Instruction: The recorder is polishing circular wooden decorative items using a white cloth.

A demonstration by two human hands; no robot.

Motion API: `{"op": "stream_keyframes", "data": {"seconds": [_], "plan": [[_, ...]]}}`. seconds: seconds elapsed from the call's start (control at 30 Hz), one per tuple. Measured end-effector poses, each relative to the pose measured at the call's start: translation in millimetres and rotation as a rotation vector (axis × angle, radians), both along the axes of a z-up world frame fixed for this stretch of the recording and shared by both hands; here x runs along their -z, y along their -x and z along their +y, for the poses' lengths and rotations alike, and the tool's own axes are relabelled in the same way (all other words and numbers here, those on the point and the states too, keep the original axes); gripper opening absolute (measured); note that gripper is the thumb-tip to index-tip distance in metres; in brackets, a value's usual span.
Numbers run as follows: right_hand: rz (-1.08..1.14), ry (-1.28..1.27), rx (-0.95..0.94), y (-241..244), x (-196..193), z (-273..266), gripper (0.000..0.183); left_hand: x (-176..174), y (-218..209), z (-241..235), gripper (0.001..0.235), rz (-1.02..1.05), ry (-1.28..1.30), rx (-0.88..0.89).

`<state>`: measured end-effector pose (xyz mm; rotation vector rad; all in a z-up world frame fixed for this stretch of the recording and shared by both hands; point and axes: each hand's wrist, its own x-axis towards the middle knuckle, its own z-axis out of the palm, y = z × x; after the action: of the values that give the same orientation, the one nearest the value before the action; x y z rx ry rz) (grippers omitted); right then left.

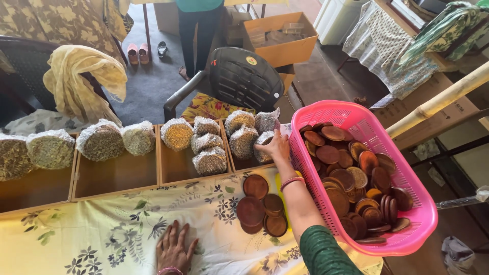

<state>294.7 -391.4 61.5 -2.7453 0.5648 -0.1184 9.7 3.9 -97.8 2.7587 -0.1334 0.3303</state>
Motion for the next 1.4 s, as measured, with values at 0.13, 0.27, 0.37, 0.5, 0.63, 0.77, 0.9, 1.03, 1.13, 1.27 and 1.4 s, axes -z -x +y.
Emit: {"op": "stream_keyframes", "data": {"seconds": [0.13, 0.27, 0.37, 0.5, 0.63, 0.77, 0.9, 1.03, 1.13, 1.27, 1.4], "plan": [[0.065, -0.008, 0.113, 10, -1, 22, 0.122, -5, 2, 0, 0.073, 0.196, -0.102, -0.03], [0.127, 0.055, 0.156, 6, -26, 38, 0.128, 2, -3, 0, 0.068, -0.001, 0.007, -0.006], [-0.164, 0.288, -0.149, -13, -14, 38, 0.122, -4, 1, -2, 0.068, 0.026, 0.002, -0.005], [0.07, 0.182, -0.661, -61, 13, 28, 0.058, -12, 2, -3, 0.07, 0.169, -0.057, -0.036], [0.211, 0.181, -0.69, -83, 4, 33, 0.046, -8, -2, -3, 0.074, 0.328, -0.152, -0.042], [0.23, 0.298, -0.824, -87, -6, 47, 0.039, 9, -1, -1, 0.069, -0.036, 0.027, -0.009], [0.315, 0.376, -0.942, -82, -12, 68, 0.039, 0, 2, -1, 0.068, 0.074, 0.015, -0.007], [0.287, 0.366, -0.917, -68, -24, 69, 0.031, -5, 0, -3, 0.067, 0.146, -0.008, -0.027], [0.218, 0.067, -0.731, -43, -34, 65, 0.054, -1, 0, -2, 0.072, 0.146, -0.017, -0.018], [-0.368, -0.262, -0.706, -19, 8, 16, 0.051, 0, 0, -4, 0.069, 0.149, -0.012, -0.026], [-0.704, -0.13, -0.285, 8, 42, -10, 0.095, 4, 2, -2, 0.069, 0.042, 0.009, -0.002]]}}
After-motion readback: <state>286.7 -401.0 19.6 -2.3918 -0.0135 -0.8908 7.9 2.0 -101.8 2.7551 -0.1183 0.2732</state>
